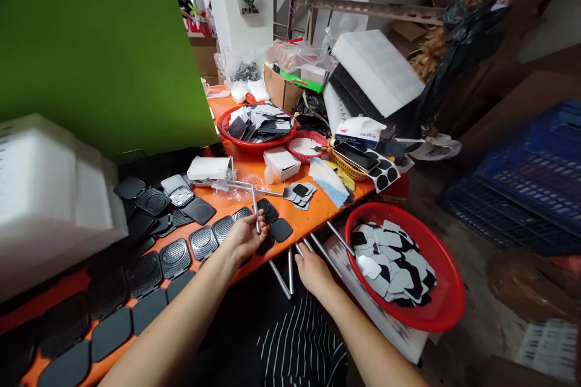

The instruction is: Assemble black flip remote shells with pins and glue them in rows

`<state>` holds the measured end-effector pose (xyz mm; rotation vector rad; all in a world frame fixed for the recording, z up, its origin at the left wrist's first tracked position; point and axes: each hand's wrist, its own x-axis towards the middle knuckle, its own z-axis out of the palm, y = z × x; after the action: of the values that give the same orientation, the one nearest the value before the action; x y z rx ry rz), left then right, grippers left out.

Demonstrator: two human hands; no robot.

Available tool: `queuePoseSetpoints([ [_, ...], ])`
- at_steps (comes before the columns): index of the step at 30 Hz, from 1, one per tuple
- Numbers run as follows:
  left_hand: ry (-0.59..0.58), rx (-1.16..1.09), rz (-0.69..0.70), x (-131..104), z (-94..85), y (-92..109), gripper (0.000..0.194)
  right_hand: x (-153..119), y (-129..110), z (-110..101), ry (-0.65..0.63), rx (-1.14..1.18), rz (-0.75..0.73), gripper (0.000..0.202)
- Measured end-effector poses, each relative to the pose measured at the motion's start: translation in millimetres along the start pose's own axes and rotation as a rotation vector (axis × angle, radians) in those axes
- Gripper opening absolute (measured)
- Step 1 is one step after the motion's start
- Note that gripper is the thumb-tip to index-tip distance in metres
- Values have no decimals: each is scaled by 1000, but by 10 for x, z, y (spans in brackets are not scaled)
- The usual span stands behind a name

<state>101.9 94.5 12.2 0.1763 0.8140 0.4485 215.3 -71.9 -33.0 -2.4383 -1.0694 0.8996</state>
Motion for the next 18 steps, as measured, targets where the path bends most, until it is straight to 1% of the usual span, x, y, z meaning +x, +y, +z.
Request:
queuePoseSetpoints([
  [3, -3, 11, 1, -26, 14, 13, 14, -118, 82, -29, 84, -89, -74, 40],
  [6, 4, 32, 2, -49, 41, 18, 12, -196, 194, -5, 163, -114, -136, 40],
  [8, 12, 48, 4, -54, 50, 17, 11, -223, 234, 3, 241, -121, -191, 38],
  [10, 20, 63, 13, -51, 46, 17, 11, -214, 192, -28, 374, -95, -302, 34],
  [11, 20, 72, 19, -49, 39, 19, 11, -187, 126, -60, 436, -49, -365, 33],
  [12, 18, 83, 28, -47, 31, 22, 12, -138, 27, -100, 470, 27, -415, 31],
  [13, 13, 98, 39, -46, 22, 26, 11, -65, -107, -145, 463, 135, -437, 28],
  [14, 7, 116, 53, -47, 15, 31, 11, 35, -273, -189, 411, 273, -426, 25],
  [15, 0, 138, 69, -50, 10, 36, 11, 160, -465, -227, 311, 433, -371, 21],
  [16, -6, 165, 88, -54, 7, 40, 11, 305, -673, -256, 181, 615, -270, 17],
  [18, -15, 235, 128, -68, 5, 46, 12, 624, -1098, -277, -87, 970, -11, 14],
])
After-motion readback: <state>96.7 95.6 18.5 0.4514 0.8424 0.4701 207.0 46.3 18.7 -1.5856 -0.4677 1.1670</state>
